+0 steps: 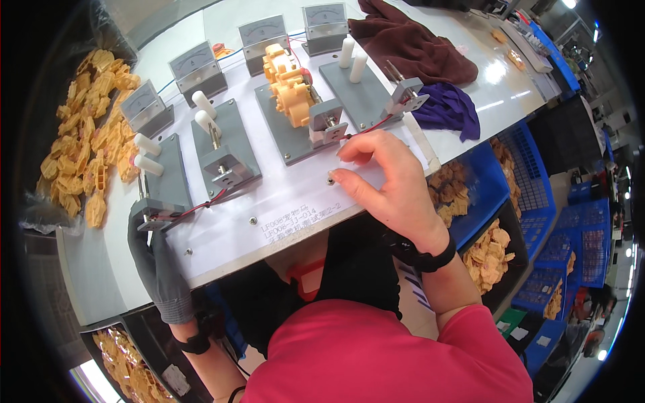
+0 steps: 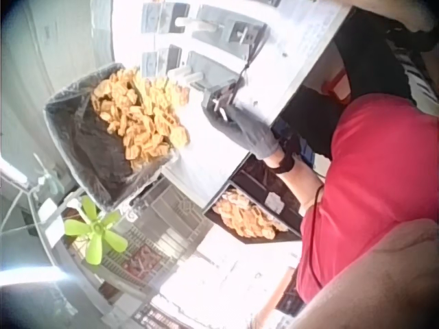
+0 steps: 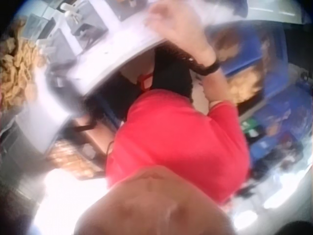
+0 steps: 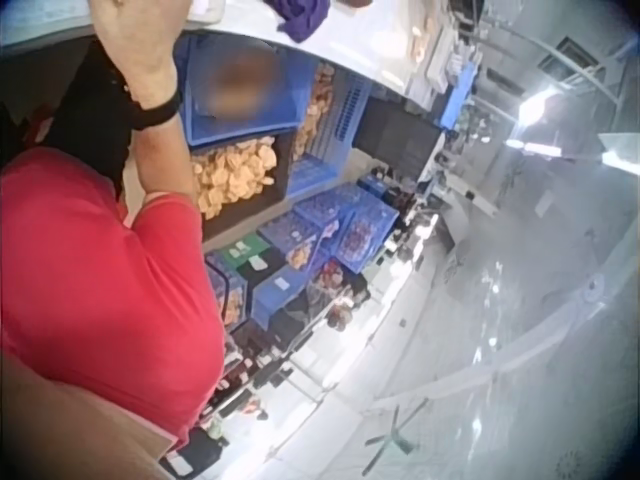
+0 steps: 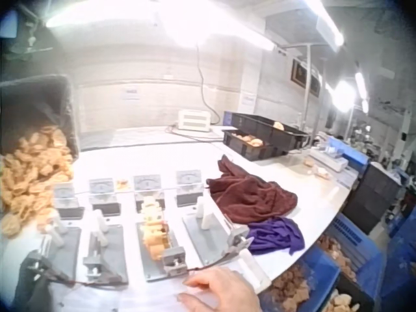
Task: The person places yellow plastic electrical components into a white testing fixture with three slots, then connects red and black wires to terminals on each unit. The person repeats this process for multiple components, moving them from a nearby bin to the fixture and securing the wiring.
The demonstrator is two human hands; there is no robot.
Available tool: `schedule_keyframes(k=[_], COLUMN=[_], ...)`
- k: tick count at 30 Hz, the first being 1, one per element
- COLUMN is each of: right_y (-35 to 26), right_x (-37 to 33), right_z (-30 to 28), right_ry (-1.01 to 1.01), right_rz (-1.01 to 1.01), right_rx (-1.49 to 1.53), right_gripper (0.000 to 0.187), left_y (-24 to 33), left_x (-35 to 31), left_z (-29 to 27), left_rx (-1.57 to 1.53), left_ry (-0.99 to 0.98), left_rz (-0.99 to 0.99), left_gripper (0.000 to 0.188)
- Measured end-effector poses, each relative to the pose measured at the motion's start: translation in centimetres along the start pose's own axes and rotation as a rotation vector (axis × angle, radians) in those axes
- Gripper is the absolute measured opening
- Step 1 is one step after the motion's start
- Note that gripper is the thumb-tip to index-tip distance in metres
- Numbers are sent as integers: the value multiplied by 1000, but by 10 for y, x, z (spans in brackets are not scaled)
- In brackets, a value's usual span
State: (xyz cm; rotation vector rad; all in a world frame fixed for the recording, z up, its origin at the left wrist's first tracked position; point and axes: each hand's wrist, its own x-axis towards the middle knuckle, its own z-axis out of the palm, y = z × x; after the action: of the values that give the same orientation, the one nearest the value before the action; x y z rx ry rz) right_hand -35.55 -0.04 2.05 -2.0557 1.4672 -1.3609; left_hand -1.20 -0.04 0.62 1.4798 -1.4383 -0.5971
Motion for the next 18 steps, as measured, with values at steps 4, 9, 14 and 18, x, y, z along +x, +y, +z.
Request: schedule_keyframes(k=[4,9,14,18], right_y=[-7,-13,-10,0], right_x=[3,13,17,14], right_z=[-2,6,6,6], right_ry=[50,6,40,54], right_rz=[89,74,41,-12], right_rx=[175,318,351,444], right_gripper=[38,43,36,27], left_y=[-2,32,159,193], left_x=[2,21,54,100], left_z=[-4,-36,-2,71], left_rx=[8,-26,372,644], left_ry=[-7,3,-353,-650], left_rz=[39,109,518,1066], left_gripper=[42,50,50,64])
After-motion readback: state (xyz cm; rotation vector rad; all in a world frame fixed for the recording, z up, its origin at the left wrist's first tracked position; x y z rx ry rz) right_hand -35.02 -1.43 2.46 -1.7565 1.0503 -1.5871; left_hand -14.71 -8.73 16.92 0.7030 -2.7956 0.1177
